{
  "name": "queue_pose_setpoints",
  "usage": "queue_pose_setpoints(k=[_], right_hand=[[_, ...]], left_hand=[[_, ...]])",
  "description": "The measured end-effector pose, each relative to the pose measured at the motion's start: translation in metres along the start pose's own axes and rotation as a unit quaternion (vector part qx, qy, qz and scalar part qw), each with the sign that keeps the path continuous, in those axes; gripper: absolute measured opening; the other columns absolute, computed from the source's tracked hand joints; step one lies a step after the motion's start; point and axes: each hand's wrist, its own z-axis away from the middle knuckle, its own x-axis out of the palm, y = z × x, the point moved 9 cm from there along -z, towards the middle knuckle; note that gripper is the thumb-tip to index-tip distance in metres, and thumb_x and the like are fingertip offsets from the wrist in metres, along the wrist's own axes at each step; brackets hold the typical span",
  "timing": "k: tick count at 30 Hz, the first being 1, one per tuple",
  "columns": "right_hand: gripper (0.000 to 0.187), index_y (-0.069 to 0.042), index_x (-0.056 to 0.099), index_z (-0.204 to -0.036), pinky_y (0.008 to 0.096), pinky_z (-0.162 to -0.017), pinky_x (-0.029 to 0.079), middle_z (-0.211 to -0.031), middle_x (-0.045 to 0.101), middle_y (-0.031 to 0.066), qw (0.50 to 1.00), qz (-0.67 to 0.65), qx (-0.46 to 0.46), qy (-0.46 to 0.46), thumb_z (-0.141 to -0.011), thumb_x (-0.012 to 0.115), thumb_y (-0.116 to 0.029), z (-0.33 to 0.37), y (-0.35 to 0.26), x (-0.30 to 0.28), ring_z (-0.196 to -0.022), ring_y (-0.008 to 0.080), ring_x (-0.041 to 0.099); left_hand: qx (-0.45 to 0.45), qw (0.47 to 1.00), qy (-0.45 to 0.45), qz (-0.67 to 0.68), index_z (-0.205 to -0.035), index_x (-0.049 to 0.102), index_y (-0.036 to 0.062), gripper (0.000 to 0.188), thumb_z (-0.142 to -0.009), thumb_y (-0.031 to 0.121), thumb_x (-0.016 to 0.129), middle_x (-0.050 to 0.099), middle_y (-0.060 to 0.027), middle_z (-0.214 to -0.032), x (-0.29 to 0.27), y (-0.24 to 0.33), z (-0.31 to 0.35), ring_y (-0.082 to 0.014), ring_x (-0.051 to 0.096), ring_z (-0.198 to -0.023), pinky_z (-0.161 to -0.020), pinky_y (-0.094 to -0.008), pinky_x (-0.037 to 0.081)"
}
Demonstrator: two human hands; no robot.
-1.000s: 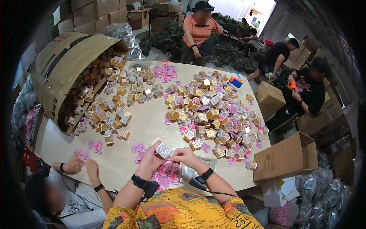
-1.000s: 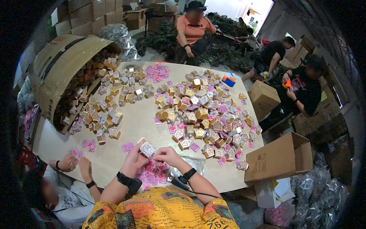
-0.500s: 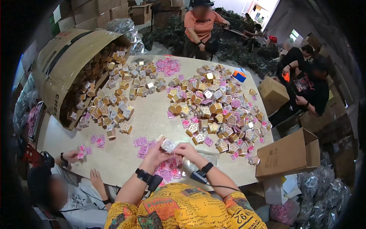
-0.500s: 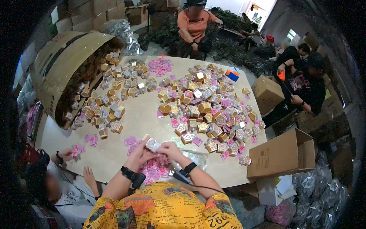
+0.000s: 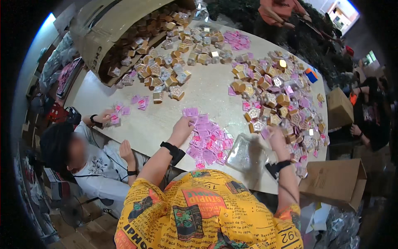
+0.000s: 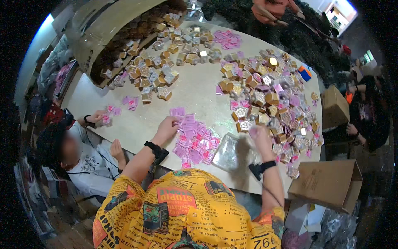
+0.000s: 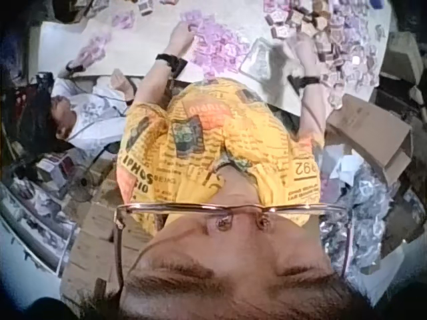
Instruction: The person sits at a table in a warehouse and packs small, gold-wrapped items into clear plastic bags. They pick up an item, place it into a bag, and then insert a pink paper insert into the same bag before setting it aside. The process is repeated continuously with other workers visible in the background.
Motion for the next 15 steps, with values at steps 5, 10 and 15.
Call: queue_pose_setpoints(k=[5, 10, 15], right_hand=[[0.030, -0.003, 0.061, -0.095, 0.0434, -0.077, 0.048, -0.097, 0.058, 0.0182, 0.980, 0.074, 0.049, -0.176, -0.070, 0.066, -0.018, 0.077, -0.041, 0.105, -0.090, 0.0359, 0.058], [0.015, -0.003, 0.063, -0.084, 0.0441, -0.072, 0.048, -0.090, 0.061, 0.0184, 0.989, 0.034, 0.064, -0.128, -0.073, 0.060, -0.013, 0.091, -0.039, 0.123, -0.083, 0.0354, 0.060], [0.013, -0.004, 0.064, -0.077, 0.0432, -0.068, 0.048, -0.082, 0.062, 0.0176, 0.994, -0.006, 0.080, -0.079, -0.075, 0.060, -0.016, 0.095, -0.025, 0.113, -0.075, 0.0356, 0.060]], left_hand=[[0.023, 0.979, 0.104, -0.171, -0.105, 0.055, 0.0018, 0.030, -0.076, 0.010, 0.057, 0.051, -0.0176, -0.105, -0.021, -0.024, -0.017, -0.0363, 0.052, -0.098, -0.083, -0.0428, 0.047], [0.016, 0.976, 0.008, -0.217, -0.114, 0.051, 0.0052, 0.041, -0.074, 0.011, 0.058, 0.050, -0.0143, -0.114, 0.012, -0.018, -0.053, -0.0345, 0.047, -0.107, -0.087, -0.0437, 0.045], [0.047, 0.972, 0.022, -0.229, -0.094, 0.060, 0.0043, 0.021, -0.076, 0.014, 0.058, 0.055, -0.0131, -0.100, 0.035, -0.031, -0.076, -0.0318, 0.054, -0.097, -0.080, -0.0422, 0.048]])
